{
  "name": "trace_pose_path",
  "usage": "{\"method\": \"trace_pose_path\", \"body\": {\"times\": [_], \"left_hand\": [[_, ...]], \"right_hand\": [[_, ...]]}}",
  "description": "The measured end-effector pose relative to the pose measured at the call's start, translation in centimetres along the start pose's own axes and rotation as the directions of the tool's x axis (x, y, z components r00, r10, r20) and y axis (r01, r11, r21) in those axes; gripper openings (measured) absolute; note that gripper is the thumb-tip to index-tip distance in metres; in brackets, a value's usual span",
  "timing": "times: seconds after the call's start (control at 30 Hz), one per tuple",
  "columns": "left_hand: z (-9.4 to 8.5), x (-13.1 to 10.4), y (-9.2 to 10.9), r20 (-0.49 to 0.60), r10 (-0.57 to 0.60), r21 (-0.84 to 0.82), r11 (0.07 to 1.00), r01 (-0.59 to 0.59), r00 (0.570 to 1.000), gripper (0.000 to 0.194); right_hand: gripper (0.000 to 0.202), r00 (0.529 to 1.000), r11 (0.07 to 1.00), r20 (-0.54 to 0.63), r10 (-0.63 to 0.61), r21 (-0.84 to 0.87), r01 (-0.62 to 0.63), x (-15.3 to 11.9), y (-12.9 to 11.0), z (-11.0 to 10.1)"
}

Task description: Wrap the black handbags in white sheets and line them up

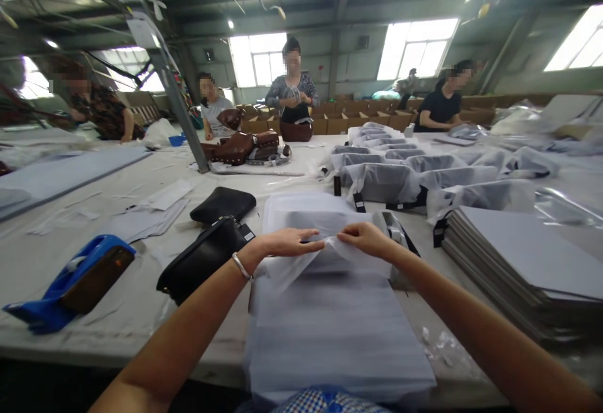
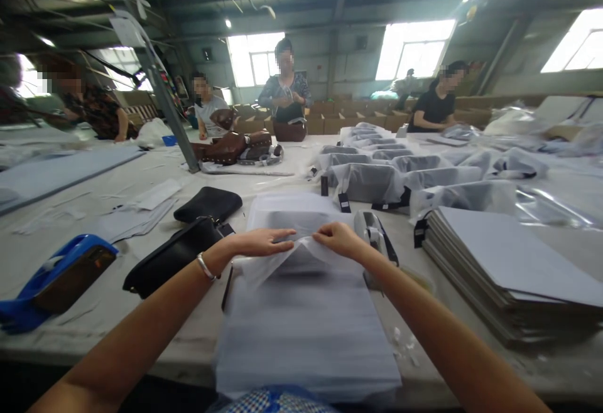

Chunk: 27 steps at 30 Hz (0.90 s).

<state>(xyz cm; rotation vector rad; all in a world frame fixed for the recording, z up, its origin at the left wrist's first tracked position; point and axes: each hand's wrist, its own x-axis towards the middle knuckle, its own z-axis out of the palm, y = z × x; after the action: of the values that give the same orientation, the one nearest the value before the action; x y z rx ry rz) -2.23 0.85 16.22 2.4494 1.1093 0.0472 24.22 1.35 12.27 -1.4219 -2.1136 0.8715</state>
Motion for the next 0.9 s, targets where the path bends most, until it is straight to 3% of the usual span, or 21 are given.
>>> {"method": "trace_pose_path", "body": {"times": [0.13, 0.23, 0.33, 0.5, 0.57, 0.7, 0.9], "left_hand": [[1.1, 0.2, 1.0, -0.067, -0.049, 0.078, 0.996, 0.054, 0.997, 0.080], [2.7, 0.8, 1.7, -0.201, -0.156, 0.154, 0.970, 0.189, 0.967, 0.063], [3.5, 1.5, 1.6, -0.287, -0.202, 0.209, 0.941, 0.267, 0.936, 0.046], [2.7, 2.2, 0.1, -0.317, -0.163, 0.260, 0.933, 0.251, 0.934, 0.027], [2.2, 2.3, -0.5, -0.310, -0.141, 0.273, 0.934, 0.230, 0.940, 0.024], [1.4, 2.7, -1.5, -0.296, -0.101, 0.289, 0.938, 0.190, 0.950, 0.019], [0.3, 3.5, -2.9, -0.313, -0.102, 0.288, 0.937, 0.197, 0.944, 0.021]], "right_hand": [[0.041, 0.999, 0.997, -0.039, -0.028, -0.066, 0.025, 2.6, 0.4, -0.5], [0.039, 0.994, 0.987, -0.093, -0.055, -0.153, 0.040, 2.9, -0.2, -0.9], [0.037, 0.979, 0.972, -0.177, -0.101, -0.228, 0.059, 1.5, -1.5, -0.5], [0.062, 0.929, 0.837, -0.161, -0.332, -0.504, 0.212, -0.4, -2.4, 1.6], [0.049, 0.925, 0.795, -0.144, -0.351, -0.567, 0.214, 0.2, -1.8, 2.1], [0.011, 0.930, 0.807, -0.159, -0.330, -0.559, 0.191, 2.7, -0.2, 1.6], [0.010, 0.938, 0.844, -0.160, -0.307, -0.501, 0.191, 4.8, 1.7, 1.3]]}}
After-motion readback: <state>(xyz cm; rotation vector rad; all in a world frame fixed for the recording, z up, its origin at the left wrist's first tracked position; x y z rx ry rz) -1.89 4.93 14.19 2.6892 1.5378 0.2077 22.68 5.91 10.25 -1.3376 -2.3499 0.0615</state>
